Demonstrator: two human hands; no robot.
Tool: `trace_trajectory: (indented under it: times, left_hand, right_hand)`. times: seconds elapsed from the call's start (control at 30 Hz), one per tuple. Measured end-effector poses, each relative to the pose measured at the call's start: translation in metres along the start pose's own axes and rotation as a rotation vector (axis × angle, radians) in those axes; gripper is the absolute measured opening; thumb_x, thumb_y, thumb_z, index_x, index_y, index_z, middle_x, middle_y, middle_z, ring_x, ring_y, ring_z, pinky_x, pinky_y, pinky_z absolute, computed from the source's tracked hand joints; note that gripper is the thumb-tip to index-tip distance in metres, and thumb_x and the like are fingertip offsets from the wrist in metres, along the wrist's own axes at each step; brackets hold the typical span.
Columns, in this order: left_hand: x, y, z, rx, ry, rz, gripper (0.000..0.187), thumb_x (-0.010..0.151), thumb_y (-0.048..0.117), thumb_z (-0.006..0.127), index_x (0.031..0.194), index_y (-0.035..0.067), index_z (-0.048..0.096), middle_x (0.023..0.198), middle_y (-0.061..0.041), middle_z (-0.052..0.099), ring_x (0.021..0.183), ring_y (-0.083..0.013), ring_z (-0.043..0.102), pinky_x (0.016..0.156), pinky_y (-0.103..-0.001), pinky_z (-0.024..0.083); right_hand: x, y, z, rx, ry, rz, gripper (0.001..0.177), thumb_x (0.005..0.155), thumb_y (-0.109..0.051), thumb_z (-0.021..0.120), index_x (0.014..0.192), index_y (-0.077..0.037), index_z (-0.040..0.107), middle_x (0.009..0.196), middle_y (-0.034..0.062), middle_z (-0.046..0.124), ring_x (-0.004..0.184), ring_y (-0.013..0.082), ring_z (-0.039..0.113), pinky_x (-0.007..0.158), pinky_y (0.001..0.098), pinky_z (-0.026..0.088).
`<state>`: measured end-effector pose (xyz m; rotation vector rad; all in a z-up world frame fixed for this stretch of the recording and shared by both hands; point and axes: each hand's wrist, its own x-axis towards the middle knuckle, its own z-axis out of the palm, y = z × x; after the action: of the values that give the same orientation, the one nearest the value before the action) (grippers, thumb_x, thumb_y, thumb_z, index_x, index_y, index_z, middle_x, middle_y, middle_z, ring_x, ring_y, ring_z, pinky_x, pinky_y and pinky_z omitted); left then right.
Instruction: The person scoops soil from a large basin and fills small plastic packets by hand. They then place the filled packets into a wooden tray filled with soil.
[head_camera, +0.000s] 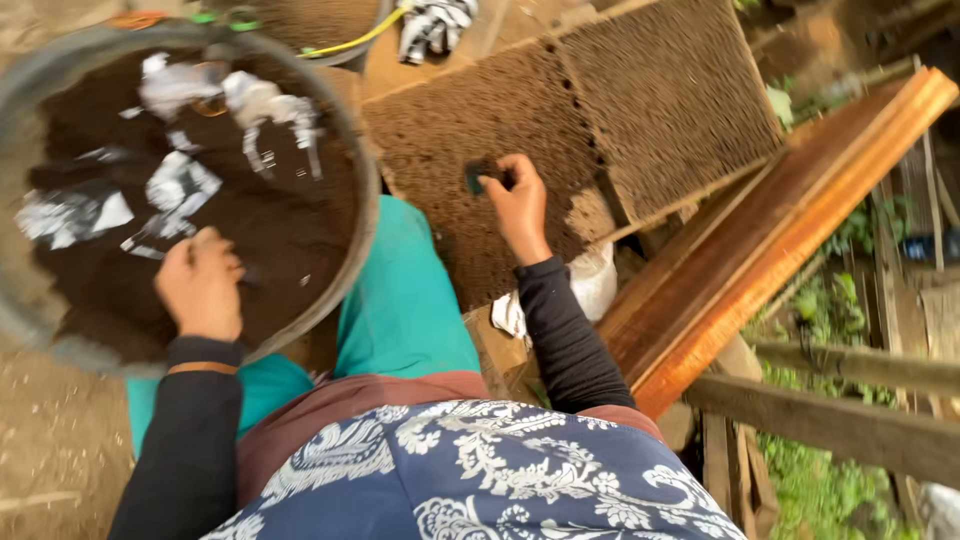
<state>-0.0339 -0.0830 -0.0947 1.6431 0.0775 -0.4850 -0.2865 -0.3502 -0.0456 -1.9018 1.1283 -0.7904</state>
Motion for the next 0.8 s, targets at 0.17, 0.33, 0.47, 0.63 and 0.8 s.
trace_trajectory:
  times: [0.17,0.33,0.47,0.63,0.8]
  left_hand:
    - [0.017,-0.038,-0.039,0.685,0.031,0.723,0.025,0.105,0.013,0.061,0.084,0.001,0.065,0.076,-0.013,0.062,0.073,-0.0280,0.056,0.068,-0.039,0.041]
    - [0.026,-0.044,-0.047,0.914,0.083,0.998,0.016,0.105,0.007,0.067,0.093,-0.003,0.073,0.081,-0.023,0.057,0.081,-0.0406,0.051,0.076,-0.045,0.034]
    - [0.031,-0.056,-0.051,0.977,0.102,0.963,0.022,0.110,0.009,0.070,0.092,-0.003,0.068,0.090,-0.021,0.052,0.087,-0.0400,0.049,0.079,-0.046,0.037]
    - [0.039,-0.066,-0.061,1.045,0.127,0.980,0.022,0.110,0.009,0.073,0.096,-0.007,0.068,0.097,-0.024,0.055,0.091,-0.0422,0.049,0.075,-0.049,0.039]
    - [0.044,-0.071,-0.072,1.070,0.160,0.984,0.019,0.110,0.008,0.073,0.096,-0.004,0.067,0.097,-0.021,0.057,0.088,-0.0410,0.052,0.075,-0.048,0.040]
  right_hand:
    - [0.013,0.103,-0.093,-0.075,0.155,0.357,0.017,0.081,-0.008,0.067,0.091,-0.010,0.053,0.091,0.0067,0.056,0.065,0.0144,0.053,0.062,0.0287,0.048]
    - [0.012,0.212,-0.146,-0.323,0.135,0.396,0.026,0.091,-0.014,0.063,0.081,-0.016,0.039,0.078,0.0037,0.038,0.068,0.0207,0.027,0.070,0.0447,0.016]
    - [0.020,0.249,-0.147,-0.365,0.146,0.466,0.025,0.083,-0.009,0.067,0.078,-0.015,0.042,0.077,0.0006,0.047,0.067,0.0156,0.039,0.062,0.0338,0.031]
    - [0.028,0.304,-0.123,-0.471,0.042,0.434,0.019,0.075,-0.012,0.069,0.079,-0.015,0.050,0.078,0.0057,0.058,0.070,0.0239,0.052,0.059,0.0394,0.037]
    - [0.032,0.279,-0.116,-0.461,-0.212,0.504,0.017,0.085,-0.018,0.060,0.073,-0.013,0.049,0.075,0.0031,0.054,0.070,0.0182,0.048,0.064,0.0331,0.040]
